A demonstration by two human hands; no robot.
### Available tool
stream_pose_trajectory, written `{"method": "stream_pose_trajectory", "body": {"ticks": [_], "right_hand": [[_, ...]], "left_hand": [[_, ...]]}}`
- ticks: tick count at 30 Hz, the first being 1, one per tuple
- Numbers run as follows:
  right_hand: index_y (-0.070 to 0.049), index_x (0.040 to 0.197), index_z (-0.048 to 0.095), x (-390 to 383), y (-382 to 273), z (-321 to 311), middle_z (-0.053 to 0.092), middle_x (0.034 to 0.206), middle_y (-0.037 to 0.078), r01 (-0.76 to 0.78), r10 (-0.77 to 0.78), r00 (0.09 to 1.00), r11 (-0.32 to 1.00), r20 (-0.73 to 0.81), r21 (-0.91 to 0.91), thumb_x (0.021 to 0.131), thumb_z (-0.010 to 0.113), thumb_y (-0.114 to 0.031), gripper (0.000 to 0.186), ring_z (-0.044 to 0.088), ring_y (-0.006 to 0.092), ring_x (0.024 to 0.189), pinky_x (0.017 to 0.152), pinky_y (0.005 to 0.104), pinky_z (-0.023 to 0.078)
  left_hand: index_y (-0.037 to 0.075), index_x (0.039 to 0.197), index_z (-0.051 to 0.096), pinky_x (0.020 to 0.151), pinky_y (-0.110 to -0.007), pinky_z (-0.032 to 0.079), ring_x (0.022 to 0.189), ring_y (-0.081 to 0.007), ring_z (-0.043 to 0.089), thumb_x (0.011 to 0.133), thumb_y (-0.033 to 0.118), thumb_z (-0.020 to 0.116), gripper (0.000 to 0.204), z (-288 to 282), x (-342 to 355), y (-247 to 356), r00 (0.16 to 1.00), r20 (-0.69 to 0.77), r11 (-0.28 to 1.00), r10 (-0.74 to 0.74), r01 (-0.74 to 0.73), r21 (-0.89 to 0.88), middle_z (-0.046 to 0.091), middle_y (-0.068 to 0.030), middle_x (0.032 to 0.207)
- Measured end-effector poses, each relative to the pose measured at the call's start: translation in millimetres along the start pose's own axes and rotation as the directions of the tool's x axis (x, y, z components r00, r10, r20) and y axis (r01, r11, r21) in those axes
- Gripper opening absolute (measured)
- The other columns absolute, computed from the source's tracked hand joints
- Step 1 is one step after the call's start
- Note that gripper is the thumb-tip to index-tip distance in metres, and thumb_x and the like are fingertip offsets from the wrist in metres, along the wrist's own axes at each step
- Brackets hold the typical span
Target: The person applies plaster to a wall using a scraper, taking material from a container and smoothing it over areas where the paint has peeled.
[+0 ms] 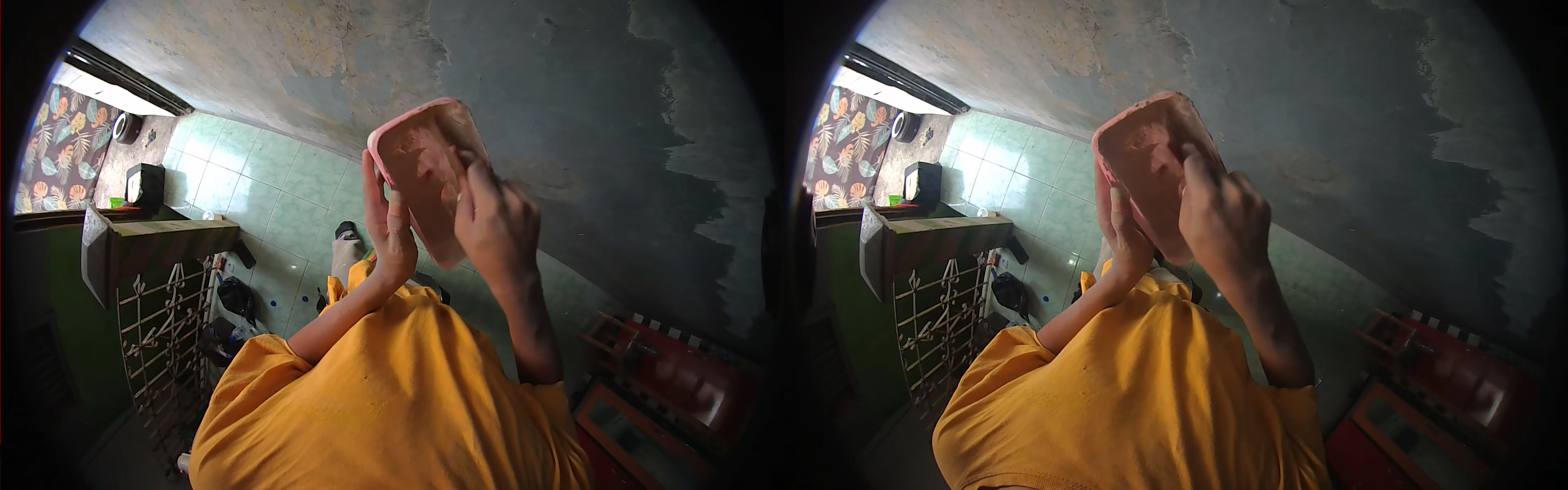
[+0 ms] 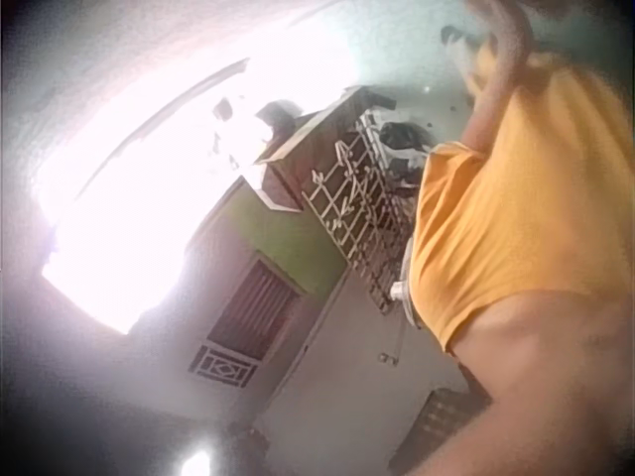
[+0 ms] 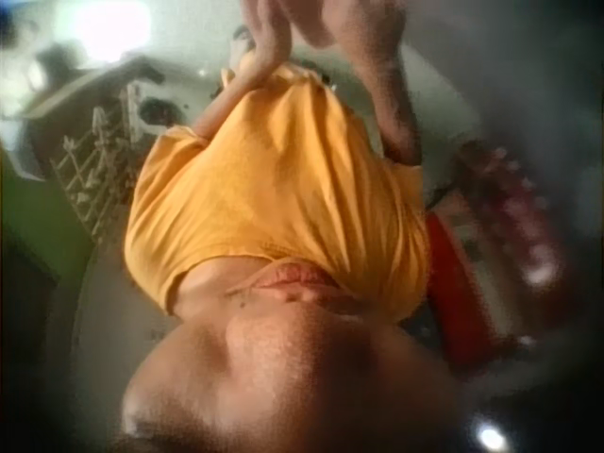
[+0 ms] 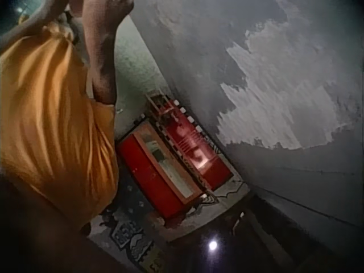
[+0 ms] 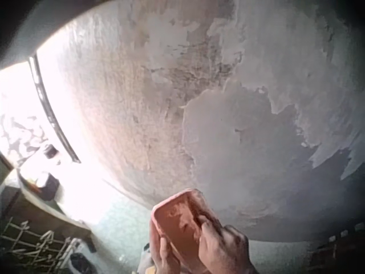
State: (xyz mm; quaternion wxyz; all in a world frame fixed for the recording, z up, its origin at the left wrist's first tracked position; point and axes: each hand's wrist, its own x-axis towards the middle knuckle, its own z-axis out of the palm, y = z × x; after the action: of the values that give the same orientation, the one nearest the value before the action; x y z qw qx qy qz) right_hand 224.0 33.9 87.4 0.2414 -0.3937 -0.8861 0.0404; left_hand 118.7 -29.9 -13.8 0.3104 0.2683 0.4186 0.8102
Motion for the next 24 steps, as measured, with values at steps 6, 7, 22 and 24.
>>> {"method": "stream_pose_trajectory", "body": {"ticks": [6,7,22,24], "right_hand": [[-0.006,0.110,0.070,-18,-18,15,0.073,0.089,0.020,-0.030,0.021,0.999,0.975,0.043,0.220,0.096,0.066,-0.012,0.016,0.072,0.0406,0.077,0.066,0.0490,0.057],[-0.006,0.107,0.069,-15,-19,16,0.072,0.087,0.021,-0.047,0.035,0.998,0.973,0.054,0.226,0.096,0.067,-0.013,0.014,0.070,0.0424,0.076,0.065,0.0499,0.056],[0.000,0.095,0.057,5,-24,12,0.067,0.087,0.025,-0.143,0.094,0.984,0.925,0.153,0.351,0.093,0.068,-0.010,0.015,0.066,0.0478,0.081,0.068,0.0528,0.053],[0.001,0.094,0.057,6,-24,19,0.067,0.086,0.025,-0.147,0.102,0.985,0.922,0.141,0.357,0.093,0.068,-0.010,0.015,0.066,0.0483,0.081,0.068,0.0533,0.052]], "left_hand": [[0.000,0.164,0.028,0.116,-0.035,0.041,0.141,-0.0218,0.048,0.113,0.042,0.042,0.068,-11,4,-12,0.998,-0.029,0.995,-0.063,0.065,0.078,0.047,-0.0150,0.155],[-0.002,0.167,0.018,0.122,-0.037,0.032,0.151,-0.0248,0.038,0.112,0.039,0.046,0.074,-15,3,-16,0.992,-0.012,0.992,-0.125,0.124,-0.021,0.036,-0.0172,0.165],[0.001,0.168,0.019,0.122,-0.036,0.034,0.151,-0.0227,0.039,0.114,0.042,0.040,0.071,-38,3,-13,0.964,0.072,0.965,-0.254,0.258,-0.045,0.036,-0.0145,0.167],[0.000,0.167,0.020,0.122,-0.036,0.034,0.151,-0.0227,0.038,0.114,0.042,0.041,0.070,-39,5,-14,0.963,0.046,0.963,-0.265,0.267,-0.039,0.037,-0.0147,0.166]]}}
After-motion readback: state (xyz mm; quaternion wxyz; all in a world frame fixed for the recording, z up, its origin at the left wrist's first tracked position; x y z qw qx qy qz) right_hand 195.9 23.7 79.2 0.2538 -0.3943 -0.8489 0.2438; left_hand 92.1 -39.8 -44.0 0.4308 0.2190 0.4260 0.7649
